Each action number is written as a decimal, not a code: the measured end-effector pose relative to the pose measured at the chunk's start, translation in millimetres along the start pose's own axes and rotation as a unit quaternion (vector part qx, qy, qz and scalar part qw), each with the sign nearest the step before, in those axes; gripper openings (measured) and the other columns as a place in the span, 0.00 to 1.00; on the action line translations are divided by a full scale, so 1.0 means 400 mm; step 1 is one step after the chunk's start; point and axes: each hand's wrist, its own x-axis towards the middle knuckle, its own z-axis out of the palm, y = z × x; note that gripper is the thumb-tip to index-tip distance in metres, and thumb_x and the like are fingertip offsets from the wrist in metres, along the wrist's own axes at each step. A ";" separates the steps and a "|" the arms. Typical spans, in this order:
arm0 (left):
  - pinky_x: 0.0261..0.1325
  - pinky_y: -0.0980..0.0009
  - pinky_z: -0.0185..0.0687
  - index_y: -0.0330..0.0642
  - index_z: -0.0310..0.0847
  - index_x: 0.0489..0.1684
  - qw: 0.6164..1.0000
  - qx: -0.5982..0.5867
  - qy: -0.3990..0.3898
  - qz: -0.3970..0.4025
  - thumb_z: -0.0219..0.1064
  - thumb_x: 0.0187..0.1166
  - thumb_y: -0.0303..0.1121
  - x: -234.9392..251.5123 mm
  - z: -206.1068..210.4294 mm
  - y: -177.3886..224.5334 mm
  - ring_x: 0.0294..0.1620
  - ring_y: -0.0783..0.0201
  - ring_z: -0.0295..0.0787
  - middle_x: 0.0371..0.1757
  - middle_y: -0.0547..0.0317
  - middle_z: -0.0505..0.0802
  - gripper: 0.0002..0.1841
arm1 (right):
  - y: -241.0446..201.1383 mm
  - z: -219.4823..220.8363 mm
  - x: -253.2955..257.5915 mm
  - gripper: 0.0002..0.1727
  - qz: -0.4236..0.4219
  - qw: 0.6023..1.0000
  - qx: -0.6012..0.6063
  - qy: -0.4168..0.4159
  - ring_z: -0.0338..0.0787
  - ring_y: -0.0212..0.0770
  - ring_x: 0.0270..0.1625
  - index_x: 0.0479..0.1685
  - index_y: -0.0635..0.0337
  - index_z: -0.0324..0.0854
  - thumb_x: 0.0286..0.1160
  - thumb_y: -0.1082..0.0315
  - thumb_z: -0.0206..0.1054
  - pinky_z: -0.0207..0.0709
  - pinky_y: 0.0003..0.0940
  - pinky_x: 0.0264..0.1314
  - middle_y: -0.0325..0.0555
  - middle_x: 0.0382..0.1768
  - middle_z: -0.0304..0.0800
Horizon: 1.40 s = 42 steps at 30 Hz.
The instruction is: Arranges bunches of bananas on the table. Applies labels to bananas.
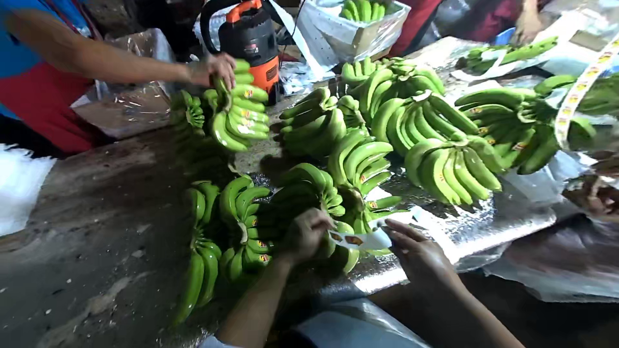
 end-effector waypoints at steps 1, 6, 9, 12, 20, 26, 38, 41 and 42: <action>0.70 0.63 0.82 0.26 0.88 0.49 0.993 0.049 -0.027 -0.102 0.65 0.80 0.23 0.022 -0.031 -0.025 0.59 0.56 0.90 0.54 0.41 0.93 0.09 | -0.004 -0.013 0.005 0.11 -0.017 1.000 -0.005 0.002 0.86 0.26 0.30 0.53 0.67 0.83 0.80 0.81 0.57 0.82 0.21 0.34 0.38 0.37 0.92; 0.80 0.49 0.72 0.28 0.81 0.68 0.916 0.250 -0.174 -0.260 0.54 0.83 0.19 0.068 -0.060 -0.153 0.73 0.41 0.83 0.66 0.33 0.88 0.18 | -0.019 -0.036 0.010 0.27 -0.111 0.991 -0.064 -0.044 0.90 0.29 0.44 0.65 0.63 0.75 0.59 0.79 0.70 0.88 0.26 0.43 0.40 0.54 0.85; 0.82 0.47 0.69 0.21 0.75 0.71 0.899 0.231 -0.206 -0.311 0.51 0.88 0.20 0.074 -0.031 -0.148 0.77 0.37 0.79 0.70 0.25 0.84 0.18 | -0.010 -0.034 0.017 0.28 -0.173 0.979 -0.071 -0.077 0.92 0.29 0.42 0.61 0.61 0.82 0.51 0.80 0.73 0.90 0.26 0.45 0.37 0.51 0.91; 0.89 0.51 0.59 0.25 0.66 0.82 0.896 0.138 -0.159 -0.390 0.45 0.95 0.30 0.066 -0.001 -0.146 0.86 0.41 0.68 0.82 0.30 0.75 0.23 | -0.011 -0.025 0.011 0.15 -0.186 0.974 -0.077 -0.105 0.95 0.29 0.42 0.48 0.64 0.91 0.61 0.80 0.70 0.90 0.25 0.49 0.38 0.44 0.97; 0.80 0.48 0.71 0.26 0.83 0.65 0.923 0.271 0.001 -0.272 0.59 0.85 0.26 0.061 0.010 -0.129 0.72 0.40 0.83 0.65 0.31 0.89 0.17 | -0.019 0.023 -0.001 0.12 -0.111 0.988 -0.055 -0.087 0.93 0.33 0.34 0.50 0.65 0.84 0.69 0.81 0.65 0.92 0.30 0.38 0.40 0.40 0.93; 0.72 0.58 0.81 0.36 0.95 0.40 0.990 0.016 -0.025 0.135 0.76 0.69 0.25 0.037 0.031 -0.006 0.62 0.54 0.89 0.50 0.47 0.95 0.06 | -0.020 0.040 0.011 0.10 -0.059 0.993 -0.057 -0.086 0.89 0.32 0.28 0.49 0.64 0.80 0.72 0.83 0.62 0.87 0.28 0.32 0.40 0.34 0.90; 0.77 0.59 0.77 0.40 0.88 0.34 0.947 0.041 0.028 0.317 0.67 0.83 0.31 -0.002 0.070 0.010 0.60 0.56 0.92 0.46 0.48 0.96 0.08 | -0.031 0.067 -0.029 0.10 0.100 0.992 0.021 -0.070 0.85 0.28 0.25 0.50 0.64 0.79 0.78 0.83 0.56 0.84 0.23 0.31 0.37 0.31 0.86; 0.68 0.65 0.85 0.27 0.84 0.35 0.984 -0.105 0.045 0.139 0.65 0.81 0.26 -0.002 0.009 0.015 0.59 0.58 0.92 0.49 0.41 0.94 0.09 | -0.016 0.037 -0.007 0.16 0.059 0.997 -0.001 -0.046 0.88 0.27 0.34 0.64 0.65 0.76 0.80 0.83 0.56 0.84 0.22 0.37 0.39 0.43 0.89; 0.63 0.68 0.87 0.25 0.83 0.39 0.992 -0.104 0.043 0.061 0.64 0.81 0.24 0.006 -0.026 0.011 0.55 0.62 0.92 0.48 0.44 0.93 0.08 | -0.013 0.019 0.002 0.18 0.036 0.998 -0.014 -0.046 0.89 0.28 0.36 0.66 0.65 0.75 0.80 0.83 0.56 0.85 0.22 0.39 0.40 0.45 0.91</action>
